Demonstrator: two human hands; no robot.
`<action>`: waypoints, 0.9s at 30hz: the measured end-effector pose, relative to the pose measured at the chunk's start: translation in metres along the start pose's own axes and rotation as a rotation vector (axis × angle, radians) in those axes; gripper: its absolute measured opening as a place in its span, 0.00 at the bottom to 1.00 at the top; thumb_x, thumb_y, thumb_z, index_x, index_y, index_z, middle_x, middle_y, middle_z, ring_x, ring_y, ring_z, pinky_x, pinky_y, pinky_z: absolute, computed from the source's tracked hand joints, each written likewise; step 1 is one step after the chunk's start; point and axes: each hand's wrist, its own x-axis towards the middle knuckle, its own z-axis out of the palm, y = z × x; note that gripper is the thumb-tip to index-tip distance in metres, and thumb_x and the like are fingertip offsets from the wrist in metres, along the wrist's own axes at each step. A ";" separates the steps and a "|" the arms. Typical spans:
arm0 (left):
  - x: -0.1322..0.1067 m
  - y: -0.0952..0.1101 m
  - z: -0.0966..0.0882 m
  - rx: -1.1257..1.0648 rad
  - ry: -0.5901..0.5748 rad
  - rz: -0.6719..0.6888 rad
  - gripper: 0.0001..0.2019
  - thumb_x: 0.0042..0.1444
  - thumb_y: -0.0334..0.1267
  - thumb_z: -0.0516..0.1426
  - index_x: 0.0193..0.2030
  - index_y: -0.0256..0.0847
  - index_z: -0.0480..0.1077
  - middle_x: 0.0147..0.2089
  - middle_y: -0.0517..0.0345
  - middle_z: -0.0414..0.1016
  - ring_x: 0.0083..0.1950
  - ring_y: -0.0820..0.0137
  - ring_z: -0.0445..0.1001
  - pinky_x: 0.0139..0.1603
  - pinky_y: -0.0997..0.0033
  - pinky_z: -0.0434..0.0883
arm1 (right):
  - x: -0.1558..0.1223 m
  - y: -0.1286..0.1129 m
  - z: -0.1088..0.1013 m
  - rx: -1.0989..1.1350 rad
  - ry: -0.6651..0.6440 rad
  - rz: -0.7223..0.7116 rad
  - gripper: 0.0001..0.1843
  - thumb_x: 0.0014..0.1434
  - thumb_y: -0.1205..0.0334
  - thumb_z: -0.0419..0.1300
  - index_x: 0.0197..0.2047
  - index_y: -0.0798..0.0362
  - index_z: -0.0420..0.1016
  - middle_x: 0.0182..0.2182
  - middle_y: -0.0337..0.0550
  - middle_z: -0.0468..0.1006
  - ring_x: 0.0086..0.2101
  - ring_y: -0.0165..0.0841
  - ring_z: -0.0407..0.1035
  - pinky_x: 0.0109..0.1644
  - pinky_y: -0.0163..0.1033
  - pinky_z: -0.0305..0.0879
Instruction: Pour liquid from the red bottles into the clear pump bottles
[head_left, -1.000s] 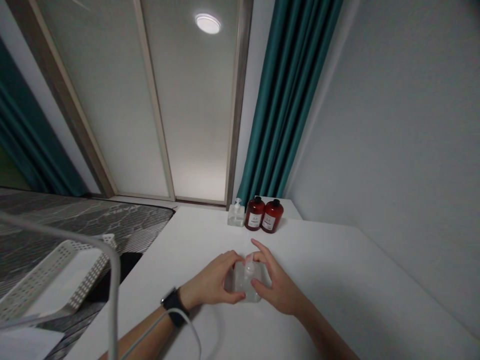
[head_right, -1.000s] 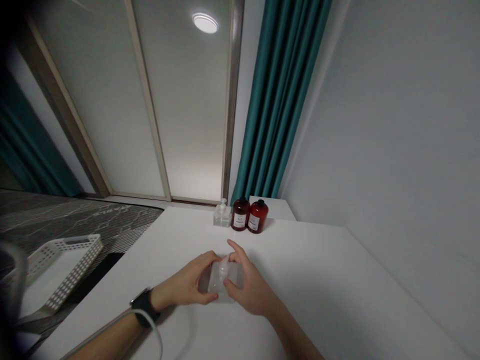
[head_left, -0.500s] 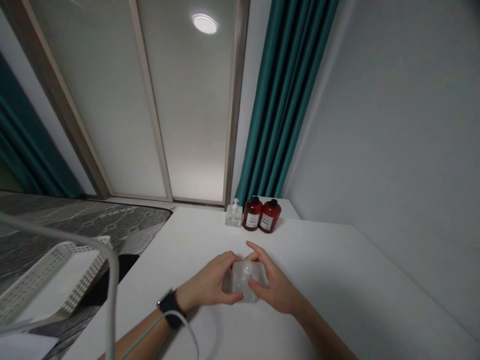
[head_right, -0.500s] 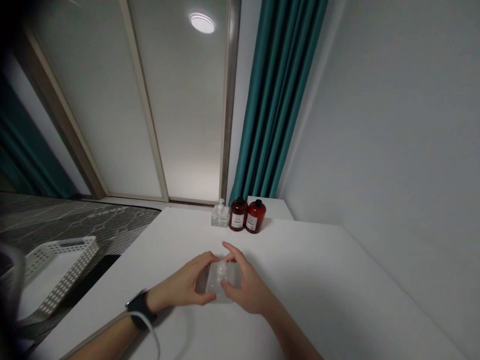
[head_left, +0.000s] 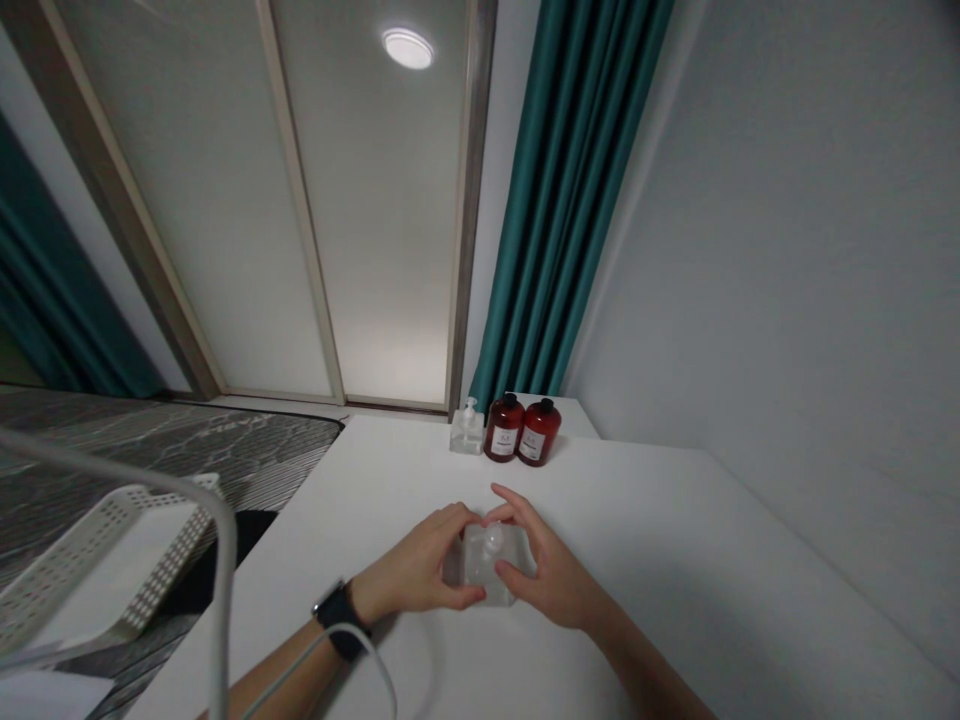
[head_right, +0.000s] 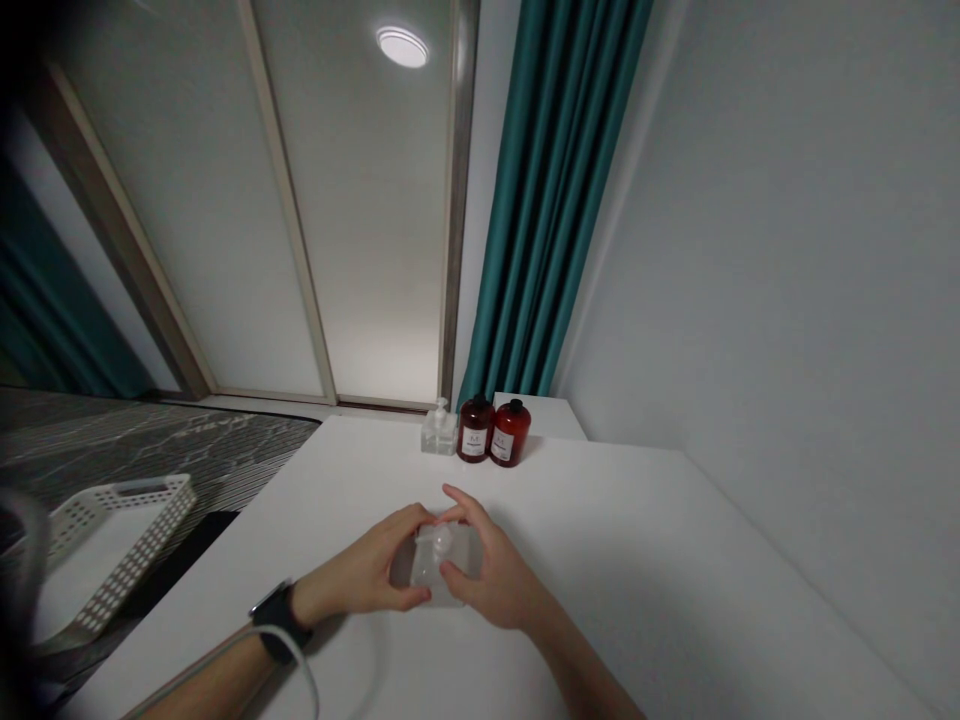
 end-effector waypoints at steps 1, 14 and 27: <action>0.000 0.000 0.000 -0.002 -0.002 -0.001 0.29 0.43 0.38 0.68 0.53 0.41 0.65 0.48 0.54 0.70 0.47 0.59 0.70 0.49 0.61 0.68 | 0.000 0.000 0.000 0.002 -0.008 -0.002 0.44 0.53 0.74 0.59 0.70 0.45 0.50 0.51 0.43 0.71 0.53 0.37 0.67 0.65 0.48 0.54; 0.000 0.000 -0.001 -0.024 0.000 0.003 0.29 0.44 0.38 0.69 0.53 0.41 0.65 0.49 0.53 0.70 0.48 0.59 0.70 0.50 0.61 0.68 | 0.001 0.005 0.000 0.020 0.013 0.024 0.45 0.53 0.74 0.58 0.70 0.45 0.49 0.48 0.42 0.67 0.48 0.36 0.67 0.59 0.45 0.61; -0.001 -0.004 -0.005 -0.085 -0.028 0.010 0.33 0.44 0.45 0.69 0.56 0.40 0.64 0.50 0.51 0.69 0.49 0.57 0.69 0.52 0.58 0.67 | 0.001 0.007 -0.001 -0.012 0.007 -0.031 0.44 0.53 0.74 0.55 0.70 0.45 0.48 0.50 0.43 0.68 0.52 0.36 0.65 0.63 0.47 0.56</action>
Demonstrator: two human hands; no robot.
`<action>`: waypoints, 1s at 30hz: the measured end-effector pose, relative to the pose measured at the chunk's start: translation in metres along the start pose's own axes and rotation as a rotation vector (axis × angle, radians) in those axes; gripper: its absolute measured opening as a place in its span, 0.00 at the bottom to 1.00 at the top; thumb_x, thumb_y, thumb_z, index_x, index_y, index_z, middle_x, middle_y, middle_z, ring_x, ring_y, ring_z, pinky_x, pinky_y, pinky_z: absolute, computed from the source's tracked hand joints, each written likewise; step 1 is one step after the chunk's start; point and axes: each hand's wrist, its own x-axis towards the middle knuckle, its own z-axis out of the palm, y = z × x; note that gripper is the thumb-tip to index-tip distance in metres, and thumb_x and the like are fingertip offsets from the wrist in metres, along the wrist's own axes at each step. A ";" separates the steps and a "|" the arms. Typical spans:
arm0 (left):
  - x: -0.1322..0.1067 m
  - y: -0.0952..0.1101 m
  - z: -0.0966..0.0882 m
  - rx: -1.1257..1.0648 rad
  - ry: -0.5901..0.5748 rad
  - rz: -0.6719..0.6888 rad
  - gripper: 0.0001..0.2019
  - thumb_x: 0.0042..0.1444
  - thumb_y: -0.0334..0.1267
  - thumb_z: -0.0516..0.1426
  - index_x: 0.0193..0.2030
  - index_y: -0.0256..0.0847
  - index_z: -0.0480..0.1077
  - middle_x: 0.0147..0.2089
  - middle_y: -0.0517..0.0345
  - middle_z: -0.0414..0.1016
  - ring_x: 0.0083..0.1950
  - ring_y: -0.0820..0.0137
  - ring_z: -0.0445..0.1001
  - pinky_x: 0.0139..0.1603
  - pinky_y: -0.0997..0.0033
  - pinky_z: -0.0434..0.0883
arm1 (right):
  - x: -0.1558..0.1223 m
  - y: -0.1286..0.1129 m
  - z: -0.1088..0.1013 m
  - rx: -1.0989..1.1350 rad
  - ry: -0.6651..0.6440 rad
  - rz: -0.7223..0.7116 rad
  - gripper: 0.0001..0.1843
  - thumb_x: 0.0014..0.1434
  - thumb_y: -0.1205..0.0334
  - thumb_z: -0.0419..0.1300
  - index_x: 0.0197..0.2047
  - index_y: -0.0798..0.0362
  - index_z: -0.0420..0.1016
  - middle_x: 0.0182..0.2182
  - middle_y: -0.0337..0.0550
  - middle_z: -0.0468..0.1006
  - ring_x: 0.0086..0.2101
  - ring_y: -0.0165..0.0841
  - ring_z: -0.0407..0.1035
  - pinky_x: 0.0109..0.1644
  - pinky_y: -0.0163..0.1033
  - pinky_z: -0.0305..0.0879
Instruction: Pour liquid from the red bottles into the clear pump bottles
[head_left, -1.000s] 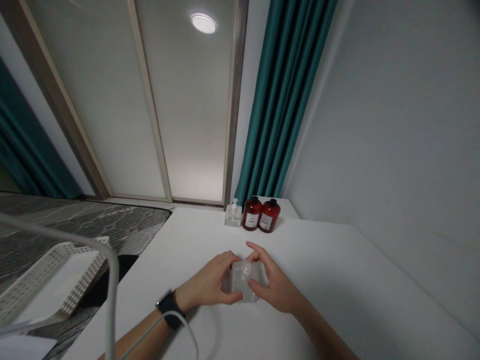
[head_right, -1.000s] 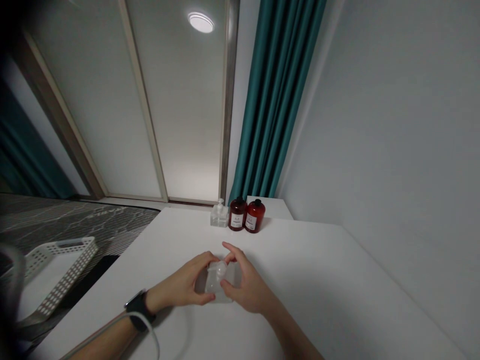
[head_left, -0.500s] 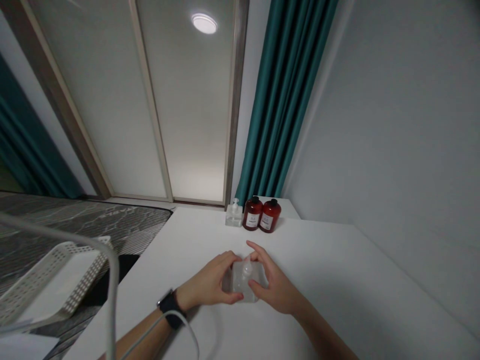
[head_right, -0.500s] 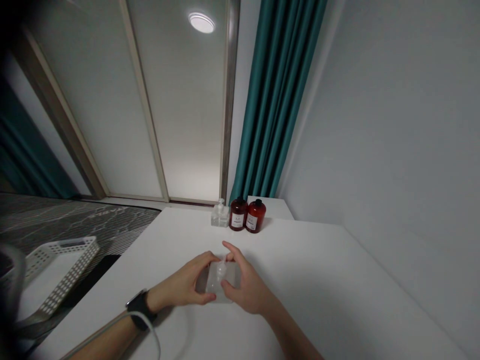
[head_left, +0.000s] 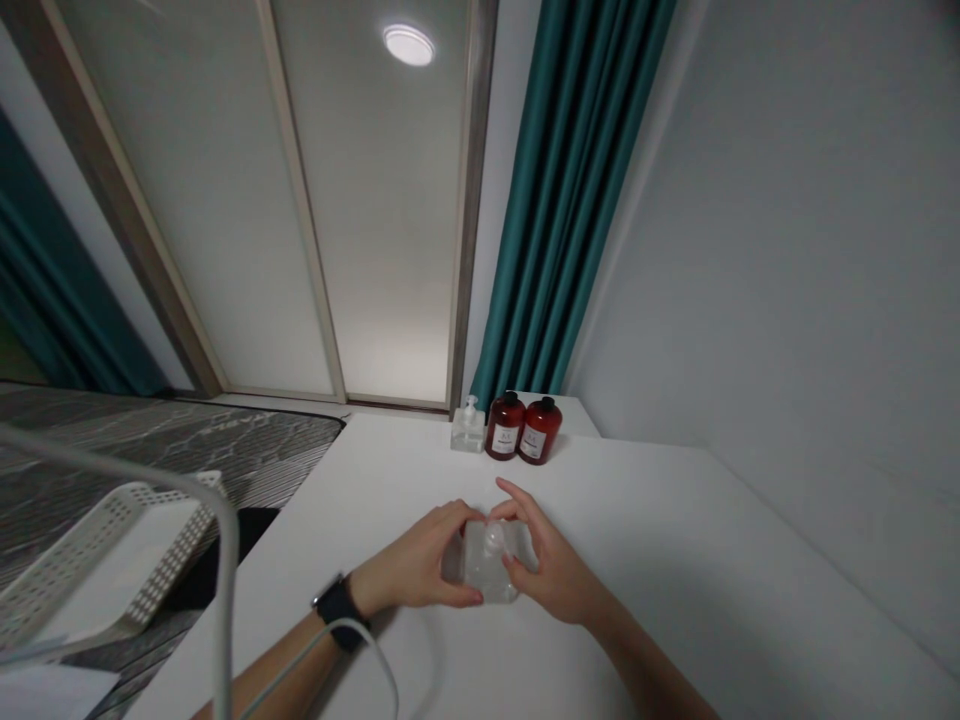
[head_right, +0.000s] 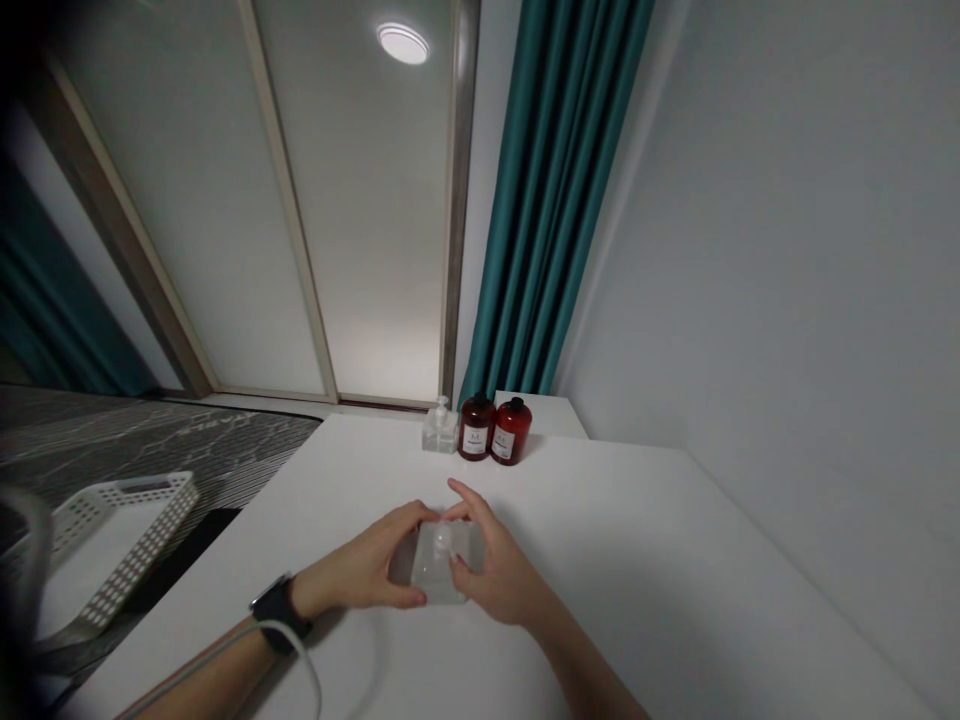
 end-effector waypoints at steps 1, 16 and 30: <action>0.000 0.000 -0.002 -0.025 0.006 0.003 0.34 0.44 0.44 0.69 0.57 0.40 0.63 0.51 0.51 0.69 0.50 0.57 0.69 0.53 0.57 0.67 | 0.000 -0.001 0.000 -0.009 0.003 0.002 0.44 0.53 0.74 0.55 0.70 0.45 0.48 0.50 0.42 0.69 0.52 0.36 0.65 0.64 0.47 0.55; -0.003 0.006 -0.016 -0.083 0.032 -0.019 0.23 0.45 0.35 0.66 0.49 0.42 0.65 0.47 0.56 0.68 0.48 0.62 0.68 0.53 0.62 0.67 | -0.002 -0.002 0.001 -0.075 0.032 0.006 0.42 0.54 0.72 0.56 0.70 0.47 0.48 0.50 0.43 0.68 0.53 0.36 0.65 0.64 0.46 0.54; -0.004 0.010 -0.016 -0.108 0.033 -0.049 0.22 0.45 0.34 0.66 0.47 0.41 0.66 0.45 0.58 0.69 0.47 0.63 0.69 0.51 0.62 0.67 | 0.001 -0.005 0.004 -0.020 0.054 0.089 0.39 0.57 0.68 0.59 0.69 0.48 0.51 0.47 0.43 0.69 0.50 0.37 0.66 0.63 0.48 0.58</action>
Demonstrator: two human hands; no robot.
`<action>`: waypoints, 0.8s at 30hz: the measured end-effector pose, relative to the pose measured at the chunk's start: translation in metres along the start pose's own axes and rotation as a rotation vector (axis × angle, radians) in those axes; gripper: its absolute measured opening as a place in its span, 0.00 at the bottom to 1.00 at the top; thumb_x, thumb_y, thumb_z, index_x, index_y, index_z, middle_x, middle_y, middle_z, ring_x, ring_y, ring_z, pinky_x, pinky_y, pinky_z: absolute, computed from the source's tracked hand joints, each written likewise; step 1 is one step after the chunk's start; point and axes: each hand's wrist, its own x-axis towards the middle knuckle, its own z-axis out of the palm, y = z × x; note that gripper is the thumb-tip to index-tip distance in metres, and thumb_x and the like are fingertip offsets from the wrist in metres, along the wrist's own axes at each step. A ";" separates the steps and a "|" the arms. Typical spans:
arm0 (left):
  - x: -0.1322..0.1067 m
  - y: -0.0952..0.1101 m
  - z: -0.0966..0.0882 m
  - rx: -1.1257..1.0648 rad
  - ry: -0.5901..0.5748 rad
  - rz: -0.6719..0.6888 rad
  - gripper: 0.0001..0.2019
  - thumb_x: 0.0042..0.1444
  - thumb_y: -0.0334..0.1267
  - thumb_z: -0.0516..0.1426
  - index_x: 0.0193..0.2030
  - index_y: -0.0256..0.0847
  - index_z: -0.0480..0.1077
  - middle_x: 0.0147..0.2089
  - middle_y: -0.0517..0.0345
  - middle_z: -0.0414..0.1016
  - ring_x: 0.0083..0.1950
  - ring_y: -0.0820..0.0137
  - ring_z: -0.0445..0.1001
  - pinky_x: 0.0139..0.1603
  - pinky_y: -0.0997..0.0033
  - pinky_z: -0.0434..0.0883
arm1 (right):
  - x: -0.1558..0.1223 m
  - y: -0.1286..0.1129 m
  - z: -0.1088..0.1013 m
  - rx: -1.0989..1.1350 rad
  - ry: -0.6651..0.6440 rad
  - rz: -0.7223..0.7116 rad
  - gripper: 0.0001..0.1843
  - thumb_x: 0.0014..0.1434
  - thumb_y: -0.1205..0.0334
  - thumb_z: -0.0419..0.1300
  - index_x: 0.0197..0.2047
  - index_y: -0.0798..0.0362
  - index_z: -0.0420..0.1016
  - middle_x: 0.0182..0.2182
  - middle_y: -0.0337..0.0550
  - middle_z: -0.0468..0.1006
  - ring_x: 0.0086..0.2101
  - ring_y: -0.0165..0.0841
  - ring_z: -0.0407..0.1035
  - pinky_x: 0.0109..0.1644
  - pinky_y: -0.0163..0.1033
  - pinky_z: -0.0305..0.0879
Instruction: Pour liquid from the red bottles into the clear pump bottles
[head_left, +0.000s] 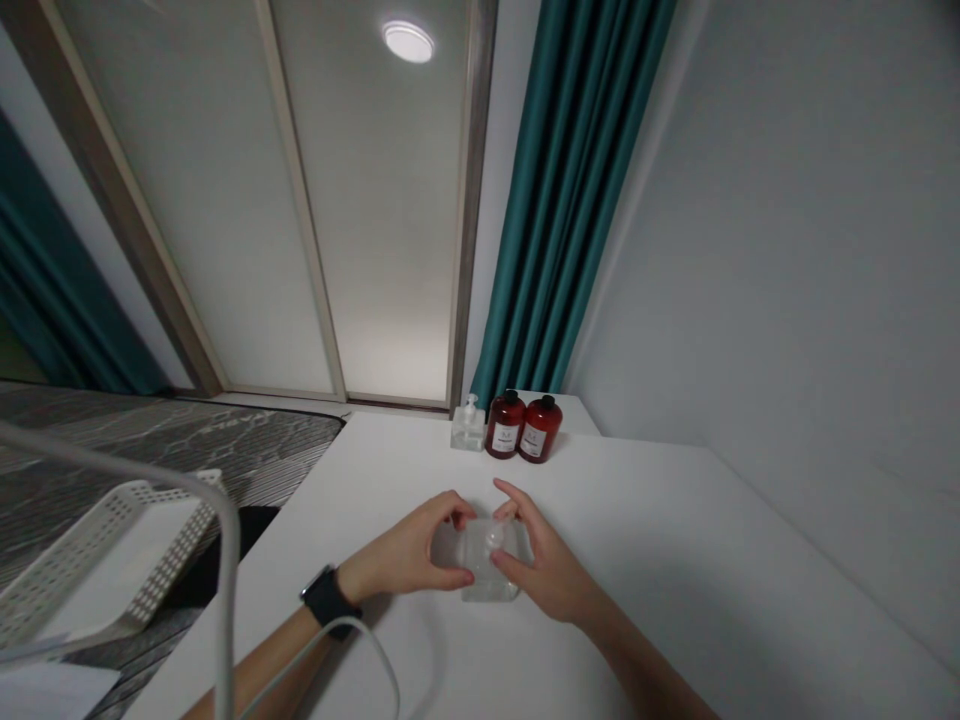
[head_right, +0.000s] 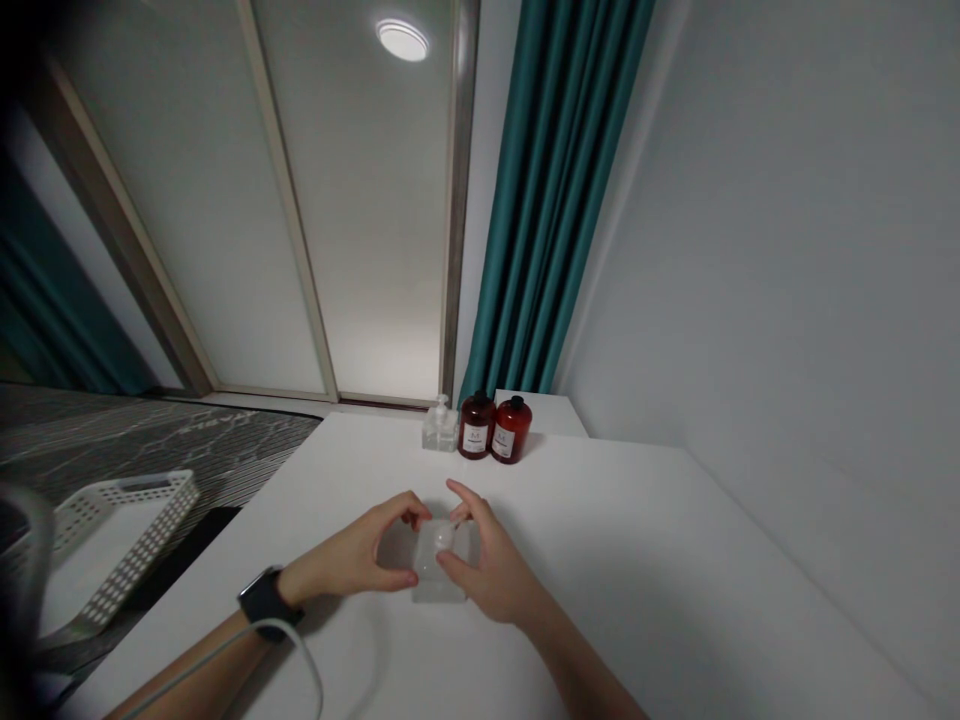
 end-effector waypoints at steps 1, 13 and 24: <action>0.000 0.000 0.000 -0.002 0.000 -0.001 0.22 0.45 0.34 0.66 0.47 0.41 0.66 0.45 0.58 0.69 0.47 0.63 0.69 0.51 0.63 0.67 | 0.000 0.000 0.000 -0.021 0.012 0.013 0.39 0.55 0.67 0.60 0.69 0.48 0.52 0.48 0.43 0.68 0.50 0.37 0.66 0.63 0.48 0.57; 0.001 0.002 0.000 -0.028 -0.006 -0.019 0.23 0.45 0.36 0.67 0.48 0.40 0.66 0.45 0.58 0.69 0.46 0.63 0.69 0.50 0.63 0.67 | 0.001 -0.001 -0.004 -0.070 0.004 -0.054 0.35 0.56 0.70 0.61 0.65 0.47 0.60 0.46 0.42 0.71 0.51 0.37 0.68 0.65 0.49 0.55; 0.001 -0.002 0.001 -0.011 -0.004 -0.011 0.23 0.46 0.38 0.67 0.49 0.41 0.65 0.45 0.58 0.70 0.46 0.63 0.70 0.50 0.63 0.68 | 0.001 -0.004 -0.003 -0.111 -0.001 -0.109 0.32 0.57 0.69 0.59 0.64 0.47 0.61 0.46 0.44 0.70 0.51 0.38 0.67 0.63 0.50 0.58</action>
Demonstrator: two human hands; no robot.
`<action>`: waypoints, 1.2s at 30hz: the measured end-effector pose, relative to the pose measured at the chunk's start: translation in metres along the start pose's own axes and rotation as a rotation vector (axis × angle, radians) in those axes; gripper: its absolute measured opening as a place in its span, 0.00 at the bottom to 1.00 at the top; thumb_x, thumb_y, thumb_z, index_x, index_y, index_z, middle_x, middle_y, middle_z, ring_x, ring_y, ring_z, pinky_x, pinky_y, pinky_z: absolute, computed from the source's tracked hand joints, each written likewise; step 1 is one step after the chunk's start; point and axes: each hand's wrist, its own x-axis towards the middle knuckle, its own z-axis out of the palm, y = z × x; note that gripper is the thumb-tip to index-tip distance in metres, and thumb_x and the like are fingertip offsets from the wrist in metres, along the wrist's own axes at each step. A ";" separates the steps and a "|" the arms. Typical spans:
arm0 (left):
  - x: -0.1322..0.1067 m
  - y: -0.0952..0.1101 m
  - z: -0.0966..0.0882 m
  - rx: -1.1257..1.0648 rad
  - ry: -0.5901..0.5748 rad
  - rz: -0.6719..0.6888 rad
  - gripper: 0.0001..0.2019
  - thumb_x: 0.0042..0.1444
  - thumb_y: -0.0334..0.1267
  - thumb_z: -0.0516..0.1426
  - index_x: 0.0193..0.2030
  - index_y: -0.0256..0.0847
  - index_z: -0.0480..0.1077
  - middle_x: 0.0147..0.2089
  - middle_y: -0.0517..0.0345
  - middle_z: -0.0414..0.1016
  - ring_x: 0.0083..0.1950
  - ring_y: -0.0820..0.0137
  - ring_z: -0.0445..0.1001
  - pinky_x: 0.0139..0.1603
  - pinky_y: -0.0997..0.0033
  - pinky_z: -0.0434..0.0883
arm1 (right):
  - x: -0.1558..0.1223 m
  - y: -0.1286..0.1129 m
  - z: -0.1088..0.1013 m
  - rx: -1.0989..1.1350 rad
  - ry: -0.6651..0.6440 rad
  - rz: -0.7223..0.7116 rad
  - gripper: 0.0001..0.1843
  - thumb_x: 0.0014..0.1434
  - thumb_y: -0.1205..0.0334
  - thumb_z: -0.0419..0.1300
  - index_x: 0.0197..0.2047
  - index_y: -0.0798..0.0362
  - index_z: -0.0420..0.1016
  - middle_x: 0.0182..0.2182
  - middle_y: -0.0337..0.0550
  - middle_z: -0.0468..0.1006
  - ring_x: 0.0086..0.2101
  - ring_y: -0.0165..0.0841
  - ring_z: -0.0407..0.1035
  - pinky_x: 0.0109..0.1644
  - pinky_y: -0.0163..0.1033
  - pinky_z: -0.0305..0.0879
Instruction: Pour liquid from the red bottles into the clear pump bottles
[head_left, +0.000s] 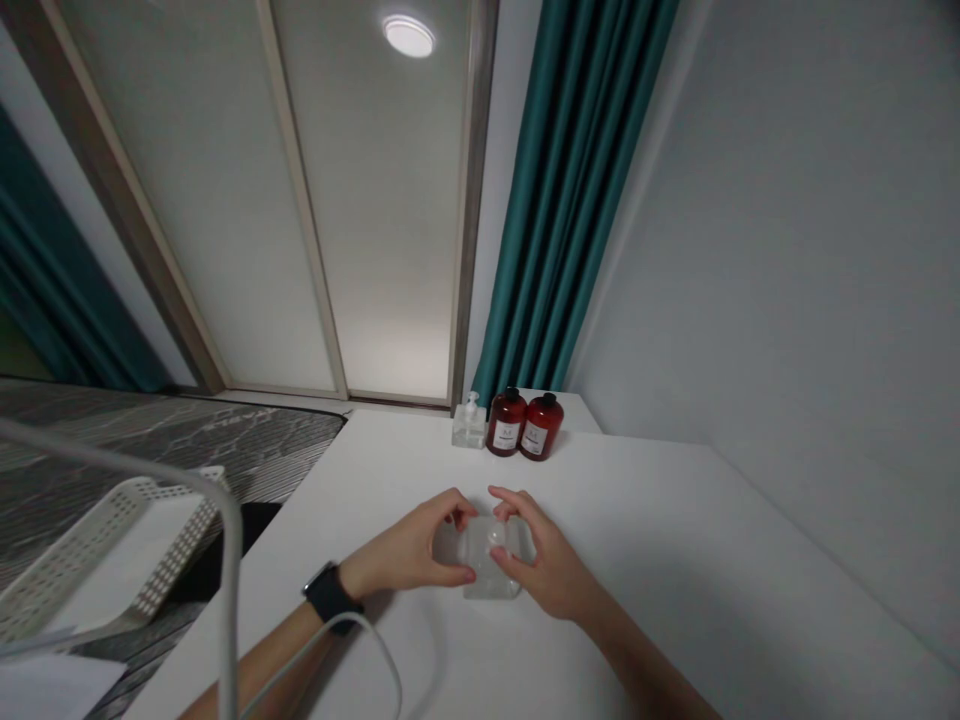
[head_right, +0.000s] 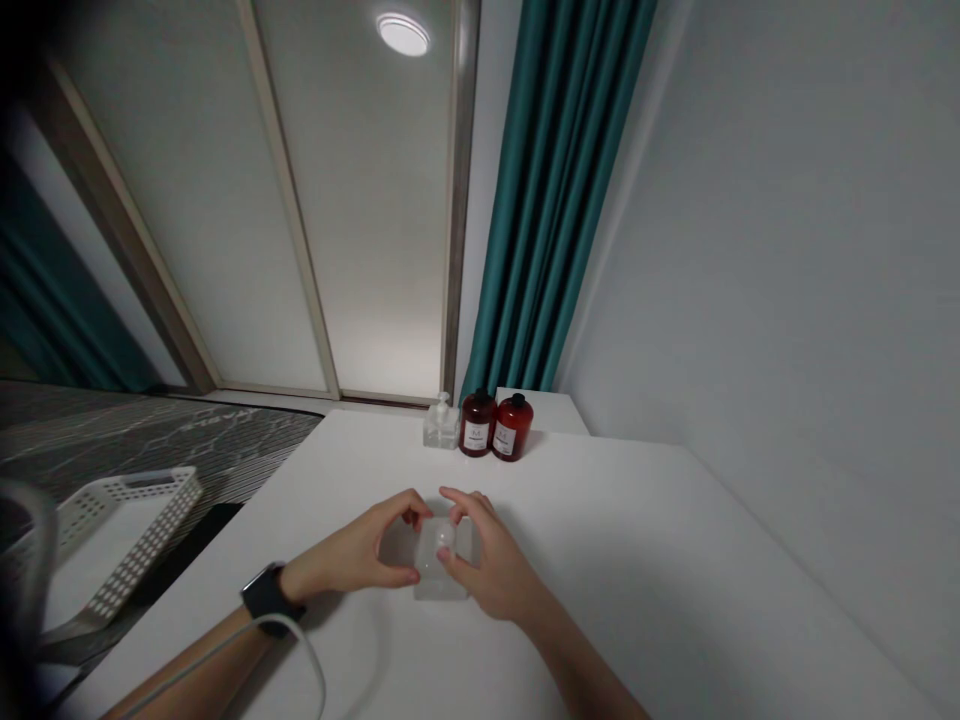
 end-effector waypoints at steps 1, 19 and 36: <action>0.000 0.000 0.000 0.000 0.000 -0.002 0.23 0.47 0.38 0.67 0.49 0.41 0.65 0.45 0.57 0.70 0.46 0.63 0.70 0.51 0.63 0.69 | 0.000 0.000 0.001 -0.018 0.005 -0.006 0.32 0.56 0.69 0.59 0.64 0.47 0.61 0.45 0.43 0.69 0.50 0.38 0.67 0.63 0.49 0.59; 0.000 0.002 0.000 -0.020 -0.008 0.005 0.21 0.48 0.39 0.66 0.48 0.40 0.66 0.44 0.58 0.69 0.45 0.63 0.69 0.49 0.64 0.68 | -0.003 -0.004 -0.005 -0.027 -0.057 -0.004 0.35 0.59 0.72 0.55 0.69 0.46 0.55 0.53 0.46 0.71 0.56 0.38 0.65 0.66 0.50 0.56; -0.001 -0.013 0.002 -0.102 -0.035 -0.010 0.24 0.50 0.47 0.68 0.47 0.40 0.64 0.44 0.58 0.67 0.45 0.64 0.67 0.49 0.65 0.65 | -0.004 0.002 0.005 -0.006 -0.007 0.033 0.29 0.61 0.70 0.55 0.65 0.49 0.61 0.50 0.48 0.69 0.53 0.40 0.65 0.63 0.50 0.58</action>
